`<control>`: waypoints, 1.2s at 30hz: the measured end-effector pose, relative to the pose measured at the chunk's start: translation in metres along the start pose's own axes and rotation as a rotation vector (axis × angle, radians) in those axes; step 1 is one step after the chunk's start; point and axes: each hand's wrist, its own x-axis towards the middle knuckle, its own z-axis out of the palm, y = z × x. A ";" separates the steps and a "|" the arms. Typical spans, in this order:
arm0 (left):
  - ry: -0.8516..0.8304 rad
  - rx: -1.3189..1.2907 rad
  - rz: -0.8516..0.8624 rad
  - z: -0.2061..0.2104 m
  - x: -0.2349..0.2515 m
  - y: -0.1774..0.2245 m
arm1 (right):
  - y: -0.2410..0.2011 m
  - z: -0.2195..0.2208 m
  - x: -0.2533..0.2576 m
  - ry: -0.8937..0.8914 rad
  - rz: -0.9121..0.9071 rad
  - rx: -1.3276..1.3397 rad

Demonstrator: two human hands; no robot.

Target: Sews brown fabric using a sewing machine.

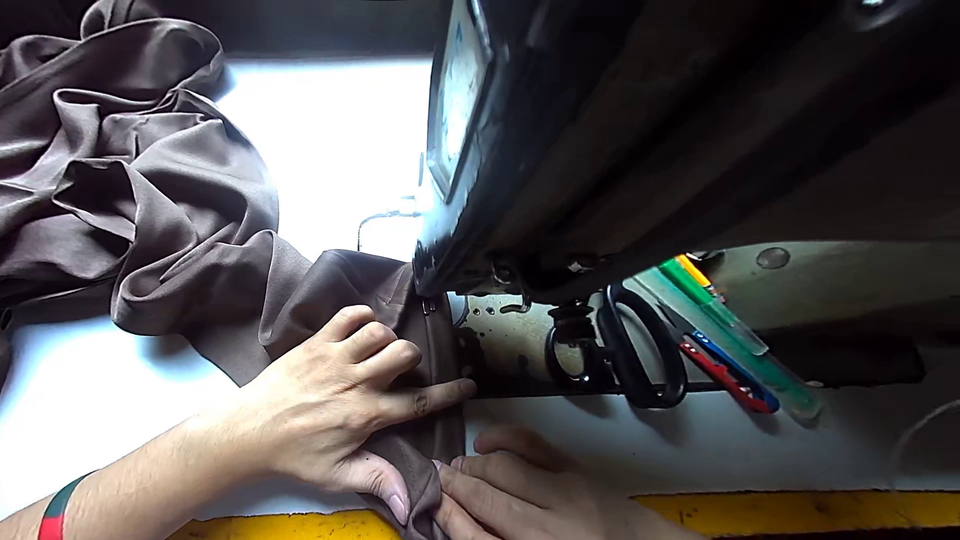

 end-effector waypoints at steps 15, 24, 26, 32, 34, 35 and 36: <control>-0.011 0.028 0.007 -0.002 0.004 -0.008 | -0.001 0.003 0.002 0.010 0.030 -0.070; -0.004 0.034 -0.001 -0.002 0.008 -0.016 | 0.004 0.005 0.002 0.045 0.090 -0.099; -0.001 0.033 -0.004 -0.003 0.010 -0.018 | 0.005 0.005 0.002 0.053 0.099 -0.108; 0.002 0.019 -0.011 -0.003 0.012 -0.022 | 0.007 0.004 0.005 0.042 0.115 -0.132; 0.004 0.014 -0.011 -0.002 0.013 -0.024 | 0.009 0.004 0.006 0.043 0.124 -0.138; 0.006 0.013 -0.010 -0.002 0.014 -0.026 | 0.010 0.004 0.007 0.048 0.134 -0.139; 0.008 0.012 -0.008 -0.002 0.014 -0.028 | 0.011 0.004 0.008 0.056 0.144 -0.129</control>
